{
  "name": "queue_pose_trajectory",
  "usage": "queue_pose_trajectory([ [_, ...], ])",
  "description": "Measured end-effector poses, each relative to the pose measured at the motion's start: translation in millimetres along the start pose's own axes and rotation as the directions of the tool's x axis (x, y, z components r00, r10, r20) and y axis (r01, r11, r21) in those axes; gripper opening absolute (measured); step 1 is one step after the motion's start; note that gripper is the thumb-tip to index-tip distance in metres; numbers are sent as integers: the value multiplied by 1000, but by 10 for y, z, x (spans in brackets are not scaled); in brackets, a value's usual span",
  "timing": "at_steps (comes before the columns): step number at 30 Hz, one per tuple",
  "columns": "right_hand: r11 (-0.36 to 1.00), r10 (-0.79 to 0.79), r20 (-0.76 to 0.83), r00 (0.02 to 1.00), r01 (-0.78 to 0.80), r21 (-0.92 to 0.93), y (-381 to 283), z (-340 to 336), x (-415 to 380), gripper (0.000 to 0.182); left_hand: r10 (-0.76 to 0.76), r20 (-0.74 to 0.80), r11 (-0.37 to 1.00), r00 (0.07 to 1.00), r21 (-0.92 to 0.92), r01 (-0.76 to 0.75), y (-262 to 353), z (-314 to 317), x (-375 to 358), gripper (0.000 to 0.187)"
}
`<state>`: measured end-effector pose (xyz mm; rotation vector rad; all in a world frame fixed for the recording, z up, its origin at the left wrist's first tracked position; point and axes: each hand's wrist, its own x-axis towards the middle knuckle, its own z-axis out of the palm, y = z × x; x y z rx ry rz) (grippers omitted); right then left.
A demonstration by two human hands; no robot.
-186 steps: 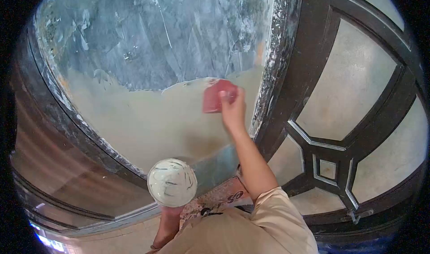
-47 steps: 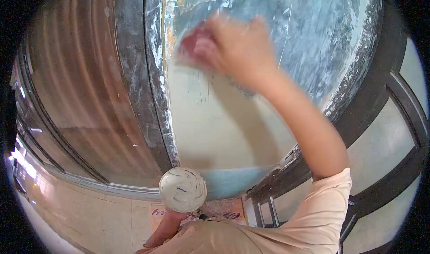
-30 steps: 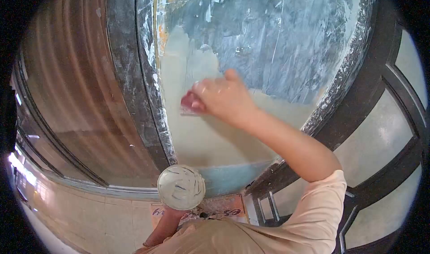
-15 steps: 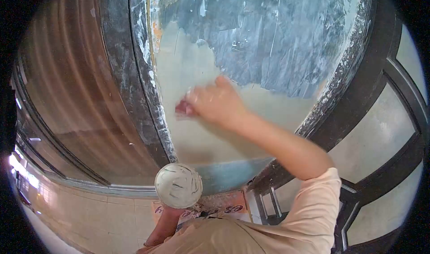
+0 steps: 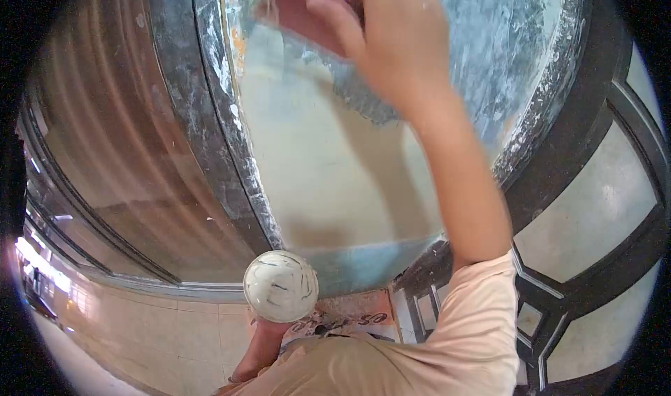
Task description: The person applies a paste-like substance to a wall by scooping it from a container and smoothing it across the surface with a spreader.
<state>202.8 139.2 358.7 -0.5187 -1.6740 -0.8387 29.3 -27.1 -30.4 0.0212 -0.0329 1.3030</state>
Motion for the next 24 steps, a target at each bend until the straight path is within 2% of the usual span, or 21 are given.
queue_pose_trajectory([
  [1, 985, 144, 96, 985, -152, 82, -64, -30, -375, 38, -7, -7, 1000, 1000, -4, 7, -8, -1, -10, 73],
  [3, 843, 392, 296, 871, -469, 264, -261, -75, -1212, 37, 52, 211, 974, 976, 207, -96, -33, 61, -3, 69],
  [4, 779, 459, 428, 778, -585, 227, -360, -122, -1591, 34, 66, 183, 974, 981, 200, -103, -10, 23, -13, 67],
  [5, 605, 521, 600, 606, -759, 241, -472, -186, -1887, 33, 77, 177, 973, 981, 200, -113, 28, -35, 6, 67],
  [7, 281, 568, 738, 364, -929, 242, -593, -169, -2594, 33, 143, 31, 963, 989, 226, -146, 98, -188, 54, 71],
  [8, 267, 559, 752, 348, -935, 234, -620, -207, -2872, 33, 174, -48, 959, 984, 237, -158, 103, -221, 44, 72],
  [9, 260, 539, 764, 355, -933, 249, -618, -242, -3105, 33, 186, -64, 958, 981, 235, -166, 91, -128, 57, 72],
  [11, 236, 521, 781, 344, -938, 255, -646, -307, -3183, 34, 120, -125, 991, 985, 70, -112, 51, 114, 68, 75],
  [12, 287, 442, 842, 309, -938, 194, -621, -365, -3018, 28, 123, -113, 989, 986, 98, -112, 103, -133, 140, 87],
  [13, 343, 362, 894, 266, -929, 138, -580, -420, -2859, 24, 120, -127, 990, 985, 96, -108, 81, -151, 151, 87],
  [14, 404, 342, 897, 279, -906, 128, -580, -411, -2728, 30, 113, -132, 986, 985, 139, -94, 66, -139, 211, 89],
  [15, 401, 345, 898, 275, -908, 124, -634, -405, -2576, 30, 107, -135, 980, 985, 182, -82, 48, -115, 281, 90],
  [16, 524, 305, 893, 332, -841, 133, -728, -390, -2420, 32, 55, -73, 984, 996, 174, -42, -13, 6, 292, 92],
  [17, 638, 256, 888, 382, -757, 142, -825, -357, -2320, 34, 53, -77, 985, 996, 171, -39, -50, 51, 318, 92],
  [18, 636, 257, 890, 377, -759, 138, -948, -298, -2270, 34, 40, -54, 988, 998, 149, -32, -87, 79, 334, 93],
  [19, 731, 165, 911, 379, -666, 145, -1080, -240, -2236, 35, 29, -34, 992, 999, 128, -24, -127, 92, 345, 94],
  [20, 812, 71, 926, 370, -561, 161, -1140, -227, -2223, 37, 5, 133, 979, 991, -205, 23, -180, 103, 375, 93],
  [21, 808, 73, 927, 367, -566, 161, -1086, -221, -2206, 37, 4, 126, 979, 992, -203, 22, -220, 116, 397, 93],
  [23, 743, 237, 942, 238, -669, -18, -869, -170, -2161, 35, -21, 166, 1000, 986, -17, 24, -279, 130, 412, 90],
  [24, 725, 334, 876, 349, -689, -1, -803, -164, -2190, 35, -17, 163, 1000, 986, -19, 20, -297, 122, 410, 90],
])
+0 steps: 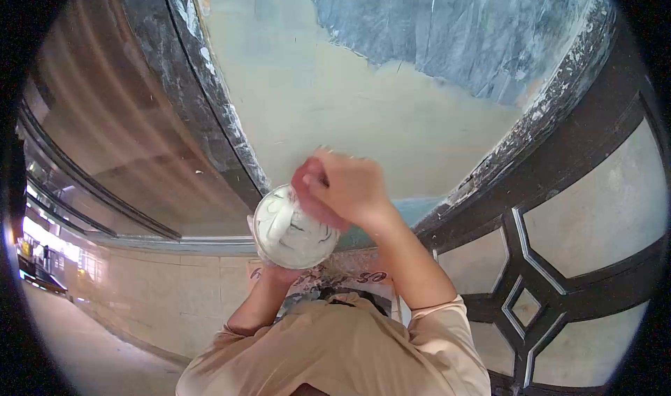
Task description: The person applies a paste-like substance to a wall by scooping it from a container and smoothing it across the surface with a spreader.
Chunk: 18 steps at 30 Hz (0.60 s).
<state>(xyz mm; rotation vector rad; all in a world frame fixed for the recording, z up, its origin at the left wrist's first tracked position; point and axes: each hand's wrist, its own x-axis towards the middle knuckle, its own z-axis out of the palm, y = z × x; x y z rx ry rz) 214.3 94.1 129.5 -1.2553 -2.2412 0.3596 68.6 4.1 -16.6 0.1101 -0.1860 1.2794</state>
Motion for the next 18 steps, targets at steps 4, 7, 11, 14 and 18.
queue_pose_trajectory([
  [4, 992, -109, 165, 980, 118, -44, -61, 38, -105, 32, 2, -54, 1000, 999, -18, -3, -122, -67, -27, 91],
  [7, 994, -88, 76, 993, 92, -54, 153, -75, -51, 33, 22, -156, 999, 987, -37, -28, -173, -40, -43, 87],
  [11, 993, -114, 105, 988, 114, 9, 205, -277, -113, 30, 120, -279, 980, 953, 186, -69, -307, 13, 28, 82],
  [14, 971, -188, 64, 980, 195, -137, 351, -309, -168, 27, 190, -204, 937, 960, 330, -115, -424, 54, 103, 80],
  [18, 971, -198, -34, 980, 191, -146, 472, -692, -200, 23, 206, -111, 964, 972, 196, -182, -558, 133, 186, 75],
])
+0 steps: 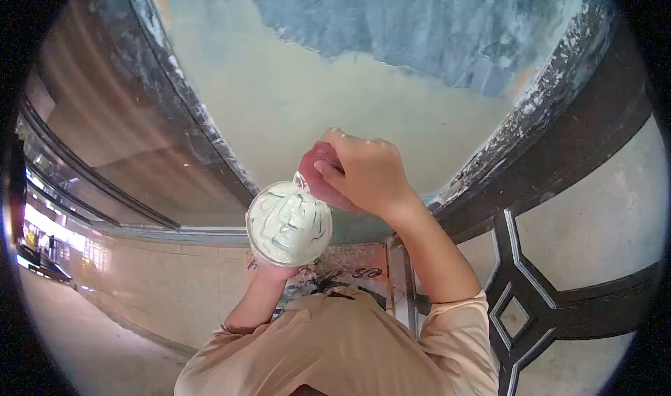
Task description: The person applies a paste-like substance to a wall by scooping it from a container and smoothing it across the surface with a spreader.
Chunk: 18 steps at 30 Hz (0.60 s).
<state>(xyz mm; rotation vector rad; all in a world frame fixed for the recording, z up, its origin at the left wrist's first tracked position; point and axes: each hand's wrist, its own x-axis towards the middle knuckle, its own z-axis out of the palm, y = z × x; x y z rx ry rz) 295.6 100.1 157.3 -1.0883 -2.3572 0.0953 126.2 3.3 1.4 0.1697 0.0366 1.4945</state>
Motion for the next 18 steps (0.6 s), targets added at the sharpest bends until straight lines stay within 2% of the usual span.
queue_pose_trajectory([
  [1, 997, -11, -3, 1000, 11, 70, 31, -73, -31, 21, -5, 2, 994, 1000, -106, 5, -38, 35, 17, 73],
  [2, 991, -42, 18, 999, 39, 130, 96, -95, -91, 18, 68, 80, 950, 995, 301, -89, -84, 47, 4, 70],
  [3, 991, -35, 11, 999, 33, 127, 168, -108, -155, 18, 58, 84, 949, 995, 304, -81, -104, 28, 7, 70],
  [5, 966, -42, 82, 996, 20, 258, 328, -123, -277, 17, 50, 15, 977, 999, 207, -52, -131, -26, 26, 69],
  [6, 966, -41, 80, 996, 19, 259, 415, -128, -342, 17, -30, -78, 991, 997, -133, 20, -153, 42, 57, 70],
  [7, 965, -66, 110, 992, 35, 258, 502, -134, -403, 17, -31, -78, 991, 996, -129, 21, -184, 32, 75, 70],
  [9, 965, -89, 134, 987, 52, 259, 641, -187, -508, 17, 2, -131, 1000, 991, 6, -1, -256, 2, 119, 70],
  [11, 984, -146, 131, 981, 130, 122, 763, -261, -615, 15, 2, -110, 1000, 994, 21, 1, -322, 41, 114, 69],
  [12, 986, -135, 122, 983, 121, 114, 820, -268, -683, 15, 2, -89, 1000, 996, 30, 1, -354, 55, 114, 69],
  [13, 988, -108, 98, 989, 95, 125, 889, -247, -771, 16, 18, -146, 997, 989, 73, -8, -386, 60, 151, 67],
  [15, 991, -61, 59, 996, 53, 122, 1028, -199, -947, 17, -47, -101, 998, 994, -36, 43, -455, 201, 138, 57],
  [17, 970, 167, 187, 968, -195, 145, 1196, -110, -1114, 15, -56, -112, 998, 992, -2, 56, -524, 118, 161, 61],
  [18, 969, 182, 170, 968, -206, 136, 1322, 1, -1227, 15, -39, -135, 999, 990, 32, 44, -552, 87, 170, 65],
])
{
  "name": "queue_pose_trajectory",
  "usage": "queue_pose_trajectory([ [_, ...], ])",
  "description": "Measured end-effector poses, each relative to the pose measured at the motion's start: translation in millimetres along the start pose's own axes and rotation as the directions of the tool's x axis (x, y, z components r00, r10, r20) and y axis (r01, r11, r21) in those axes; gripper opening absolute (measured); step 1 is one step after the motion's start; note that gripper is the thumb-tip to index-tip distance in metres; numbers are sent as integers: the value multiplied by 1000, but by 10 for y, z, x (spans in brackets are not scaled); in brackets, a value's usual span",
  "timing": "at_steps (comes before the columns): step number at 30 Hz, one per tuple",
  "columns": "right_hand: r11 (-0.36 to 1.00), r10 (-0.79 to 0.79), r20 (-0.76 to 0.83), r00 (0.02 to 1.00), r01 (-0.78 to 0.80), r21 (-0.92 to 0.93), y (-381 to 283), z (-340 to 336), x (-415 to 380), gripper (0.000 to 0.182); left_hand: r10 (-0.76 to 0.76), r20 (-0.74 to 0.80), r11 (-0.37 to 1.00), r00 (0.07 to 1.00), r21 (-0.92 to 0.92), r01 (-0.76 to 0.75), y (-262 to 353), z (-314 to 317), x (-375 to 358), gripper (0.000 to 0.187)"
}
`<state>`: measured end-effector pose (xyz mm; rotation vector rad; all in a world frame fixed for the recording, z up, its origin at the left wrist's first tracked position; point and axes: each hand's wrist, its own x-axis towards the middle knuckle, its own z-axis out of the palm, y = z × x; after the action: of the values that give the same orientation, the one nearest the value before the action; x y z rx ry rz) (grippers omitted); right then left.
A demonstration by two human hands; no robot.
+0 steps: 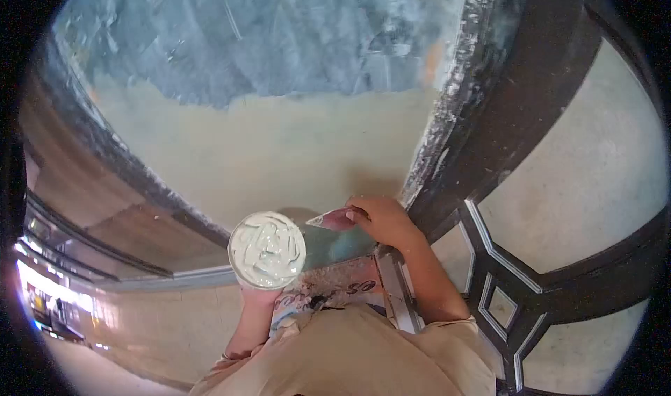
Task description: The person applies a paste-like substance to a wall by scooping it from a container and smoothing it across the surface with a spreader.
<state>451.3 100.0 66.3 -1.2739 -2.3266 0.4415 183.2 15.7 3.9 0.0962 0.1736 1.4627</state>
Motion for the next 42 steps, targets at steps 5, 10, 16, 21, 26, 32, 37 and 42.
queue_pose_trajectory([
  [5, 381, 471, 19, 882, -222, 898, 690, 647, -282, 24, -105, 67, 993, 992, -46, 108, -155, -6, 18, 58],
  [10, 142, 601, -19, 799, -83, 986, 691, 333, -113, 27, -82, 47, 996, 995, 37, 81, -343, 125, 69, 61],
  [16, 215, 582, -242, 776, 140, 966, 738, -333, 403, 35, -104, 60, 994, 993, 47, 101, -407, 148, 54, 61],
  [21, 226, 727, -193, 659, 36, 973, 1125, 289, 325, 39, -64, -39, 997, 997, 39, 65, -353, 58, 54, 60],
  [26, 203, 683, -193, 705, 71, 977, 1029, 506, 7, 37, -57, 14, 998, 998, 35, 56, -379, 26, 97, 59],
  [32, 286, 598, -347, 722, 212, 934, 701, -404, 433, 35, -77, 45, 996, 996, 56, 74, -381, -40, -2, 59],
  [37, 94, 772, -89, 630, 26, 995, 1069, 720, 206, 28, -83, 88, 995, 993, 63, 77, -360, -96, 9, 58],
  [42, -18, 799, 48, 600, -56, 998, 1086, 1041, -115, 29, -76, 121, 995, 990, 68, 68, -325, -141, 14, 57],
])
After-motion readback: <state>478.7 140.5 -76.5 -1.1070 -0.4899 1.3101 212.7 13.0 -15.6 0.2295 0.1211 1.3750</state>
